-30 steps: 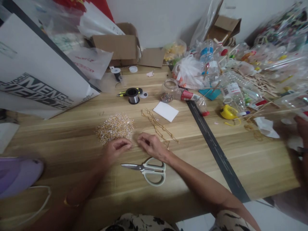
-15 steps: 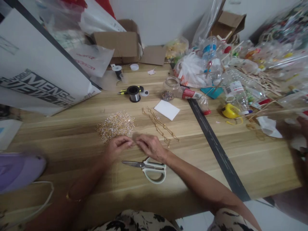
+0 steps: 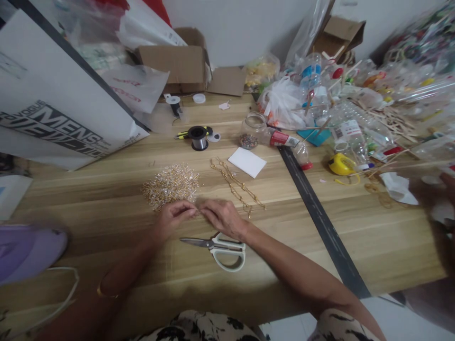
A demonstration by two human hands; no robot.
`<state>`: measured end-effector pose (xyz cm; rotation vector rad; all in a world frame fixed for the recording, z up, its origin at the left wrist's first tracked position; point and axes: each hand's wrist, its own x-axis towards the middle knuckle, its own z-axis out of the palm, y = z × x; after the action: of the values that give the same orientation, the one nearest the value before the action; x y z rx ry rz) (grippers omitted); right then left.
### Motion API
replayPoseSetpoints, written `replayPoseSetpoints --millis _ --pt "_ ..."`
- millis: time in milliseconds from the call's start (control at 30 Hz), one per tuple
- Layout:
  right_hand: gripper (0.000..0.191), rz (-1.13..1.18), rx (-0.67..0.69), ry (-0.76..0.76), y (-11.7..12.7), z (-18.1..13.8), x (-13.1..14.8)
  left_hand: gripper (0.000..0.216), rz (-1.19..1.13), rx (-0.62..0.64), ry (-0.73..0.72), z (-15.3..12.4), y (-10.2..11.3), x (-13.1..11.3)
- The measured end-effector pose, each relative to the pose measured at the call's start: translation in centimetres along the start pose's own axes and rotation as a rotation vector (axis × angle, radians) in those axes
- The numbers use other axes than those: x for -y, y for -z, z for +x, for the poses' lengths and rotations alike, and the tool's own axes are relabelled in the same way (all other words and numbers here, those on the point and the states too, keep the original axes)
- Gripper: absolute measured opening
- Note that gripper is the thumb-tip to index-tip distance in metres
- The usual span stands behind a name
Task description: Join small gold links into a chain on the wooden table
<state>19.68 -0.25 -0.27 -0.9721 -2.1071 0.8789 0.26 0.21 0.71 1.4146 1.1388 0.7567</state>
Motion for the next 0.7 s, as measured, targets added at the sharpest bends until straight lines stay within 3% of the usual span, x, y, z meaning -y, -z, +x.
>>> replayPoseSetpoints --millis 500,700 --pt "0.017 -0.052 -0.016 0.077 -0.16 -0.05 -0.29 0.015 0.042 -0.005 -0.032 0.05 -0.12 0.32" --pt "0.016 -0.067 0.002 0.044 -0.29 -0.13 -0.47 0.015 0.045 0.001 -0.047 0.02 -0.07 0.48"
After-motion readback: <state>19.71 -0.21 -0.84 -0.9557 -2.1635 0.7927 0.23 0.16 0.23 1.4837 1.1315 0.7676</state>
